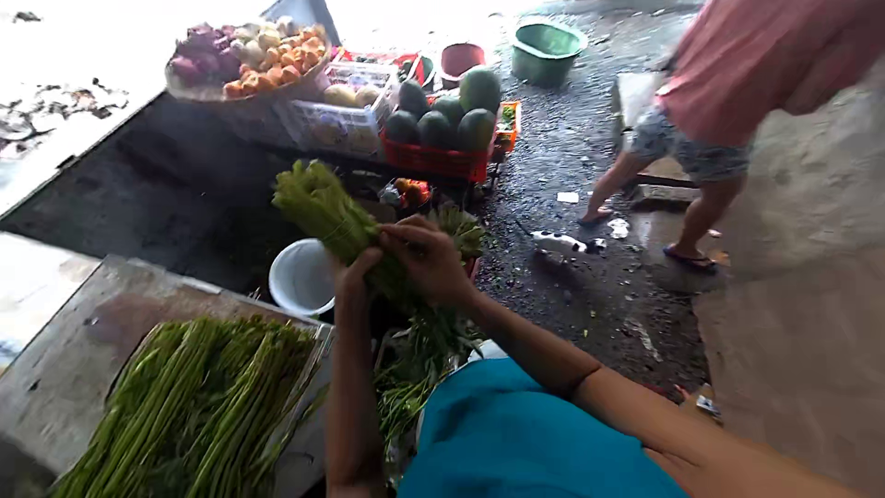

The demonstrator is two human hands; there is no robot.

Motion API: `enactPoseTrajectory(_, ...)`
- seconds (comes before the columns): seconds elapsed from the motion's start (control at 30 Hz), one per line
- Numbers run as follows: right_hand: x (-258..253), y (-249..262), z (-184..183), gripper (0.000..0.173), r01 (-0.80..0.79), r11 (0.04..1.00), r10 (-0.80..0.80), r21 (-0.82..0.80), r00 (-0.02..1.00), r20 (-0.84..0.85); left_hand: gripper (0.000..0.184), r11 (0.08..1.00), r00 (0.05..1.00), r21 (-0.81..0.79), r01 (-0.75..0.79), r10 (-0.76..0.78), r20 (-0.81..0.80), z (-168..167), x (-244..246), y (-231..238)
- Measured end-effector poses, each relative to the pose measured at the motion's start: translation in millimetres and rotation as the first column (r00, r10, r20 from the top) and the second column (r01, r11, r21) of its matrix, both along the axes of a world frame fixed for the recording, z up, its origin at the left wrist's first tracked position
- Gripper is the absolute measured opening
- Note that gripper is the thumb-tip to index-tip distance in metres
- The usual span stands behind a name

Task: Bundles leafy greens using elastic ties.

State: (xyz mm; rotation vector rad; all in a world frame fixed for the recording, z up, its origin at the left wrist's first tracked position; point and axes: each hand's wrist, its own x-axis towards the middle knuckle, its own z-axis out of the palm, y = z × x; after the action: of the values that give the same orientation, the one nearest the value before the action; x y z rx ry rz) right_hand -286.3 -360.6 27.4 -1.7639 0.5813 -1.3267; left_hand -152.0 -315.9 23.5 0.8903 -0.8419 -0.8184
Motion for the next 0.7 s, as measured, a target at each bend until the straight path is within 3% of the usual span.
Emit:
enactPoseTrajectory(0.17, 18, 8, -4, 0.022, 0.023, 0.999, -0.023, -0.026, 1.0, -0.006, 0.055, 0.999, 0.999, -0.007, -0.041, 0.041, 0.0, -5, 15, 11)
enactPoseTrajectory(0.33, 39, 12, 7, 0.013, -0.161, 0.962, 0.12, 0.221, 0.975, 0.189, 0.061, 0.989, 0.989, 0.039, -0.14, 0.138, 0.044, 2, 28, 29)
enactPoseTrajectory(0.43, 51, 15, 7, 0.015, -0.233, 0.952, 0.186, 0.196, 0.955, 0.232, 0.058, 0.992, 0.989, 0.031, -0.125, 0.122, 0.087, 6, 40, 36)
enactPoseTrajectory(0.6, 47, 18, 25, 0.02, -0.258, 0.965, 0.259, 0.052, 0.966, -0.013, 0.055, 0.975, 0.976, -0.072, -0.211, 0.214, 0.049, 5, 54, 38)
enactPoseTrajectory(0.7, 53, 25, 20, 0.02, -0.266, 0.964, 0.262, 0.018, 0.957, 0.124, 0.055, 0.967, 0.98, -0.172, -0.189, 0.198, 0.037, 7, 52, 37)
